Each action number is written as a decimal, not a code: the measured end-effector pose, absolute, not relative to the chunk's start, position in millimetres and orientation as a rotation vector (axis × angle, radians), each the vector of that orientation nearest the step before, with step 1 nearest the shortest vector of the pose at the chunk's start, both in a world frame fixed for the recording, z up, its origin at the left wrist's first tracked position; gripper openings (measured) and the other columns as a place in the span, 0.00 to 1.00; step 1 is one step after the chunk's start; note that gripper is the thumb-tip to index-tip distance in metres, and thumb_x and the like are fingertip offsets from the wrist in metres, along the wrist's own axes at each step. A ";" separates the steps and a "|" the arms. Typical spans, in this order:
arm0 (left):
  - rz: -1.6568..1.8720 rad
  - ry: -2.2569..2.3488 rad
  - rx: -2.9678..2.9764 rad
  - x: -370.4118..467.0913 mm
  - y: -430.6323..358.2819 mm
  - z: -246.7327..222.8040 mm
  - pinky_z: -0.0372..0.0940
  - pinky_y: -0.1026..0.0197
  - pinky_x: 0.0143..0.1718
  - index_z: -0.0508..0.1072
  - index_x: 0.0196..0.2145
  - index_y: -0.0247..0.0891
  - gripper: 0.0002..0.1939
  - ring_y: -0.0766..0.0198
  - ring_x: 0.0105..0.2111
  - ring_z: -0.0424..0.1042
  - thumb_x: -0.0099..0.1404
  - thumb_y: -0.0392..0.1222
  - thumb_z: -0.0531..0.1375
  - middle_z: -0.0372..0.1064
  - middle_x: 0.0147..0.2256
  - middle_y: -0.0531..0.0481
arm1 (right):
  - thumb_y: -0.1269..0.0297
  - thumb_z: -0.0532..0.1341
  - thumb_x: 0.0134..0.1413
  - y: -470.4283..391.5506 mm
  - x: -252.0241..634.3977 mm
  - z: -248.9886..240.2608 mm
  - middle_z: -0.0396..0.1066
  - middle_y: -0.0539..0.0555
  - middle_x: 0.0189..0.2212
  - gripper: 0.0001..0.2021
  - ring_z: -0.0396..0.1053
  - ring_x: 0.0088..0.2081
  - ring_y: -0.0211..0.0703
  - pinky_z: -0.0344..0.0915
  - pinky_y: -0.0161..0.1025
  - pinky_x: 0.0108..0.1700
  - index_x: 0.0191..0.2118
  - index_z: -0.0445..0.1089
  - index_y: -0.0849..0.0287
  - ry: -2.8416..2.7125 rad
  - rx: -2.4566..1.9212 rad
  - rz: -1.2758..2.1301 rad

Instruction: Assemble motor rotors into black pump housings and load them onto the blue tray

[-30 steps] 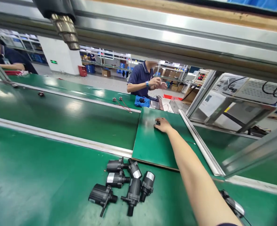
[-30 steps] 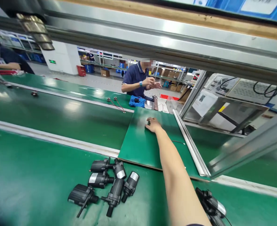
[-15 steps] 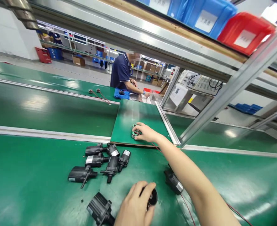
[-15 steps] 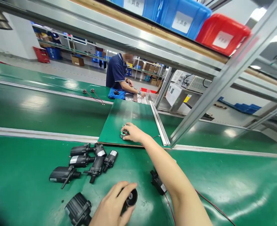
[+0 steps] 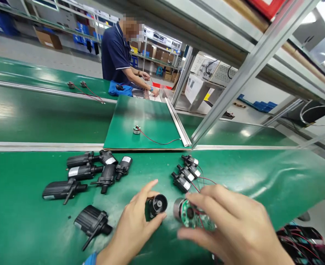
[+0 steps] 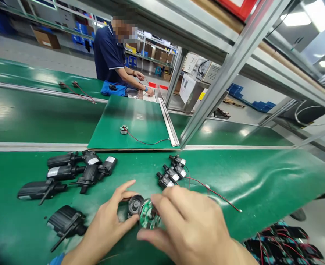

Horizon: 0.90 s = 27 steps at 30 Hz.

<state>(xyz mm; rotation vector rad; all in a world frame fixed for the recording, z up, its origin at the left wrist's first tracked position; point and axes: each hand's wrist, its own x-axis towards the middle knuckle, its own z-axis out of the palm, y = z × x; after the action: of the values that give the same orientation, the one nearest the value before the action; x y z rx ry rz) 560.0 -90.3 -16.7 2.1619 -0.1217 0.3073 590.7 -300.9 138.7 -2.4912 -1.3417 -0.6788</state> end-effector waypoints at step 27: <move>0.508 -0.283 2.291 562.1 -93.4 -12.2 0.76 0.63 0.41 0.57 0.60 0.42 0.31 0.61 0.41 0.81 0.67 0.59 0.61 0.80 0.42 0.47 | 0.26 0.58 0.47 -279.0 626.3 30.5 0.67 0.48 0.29 0.34 0.64 0.28 0.38 0.51 0.38 0.28 0.37 0.70 0.57 -1.208 -2.394 -0.367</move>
<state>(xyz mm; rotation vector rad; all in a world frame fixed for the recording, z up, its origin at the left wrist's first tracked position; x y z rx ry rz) 562.1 -93.4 -12.2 2.2910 -0.2830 0.5083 626.3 -279.0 30.5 -2.3936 -1.2083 -0.3669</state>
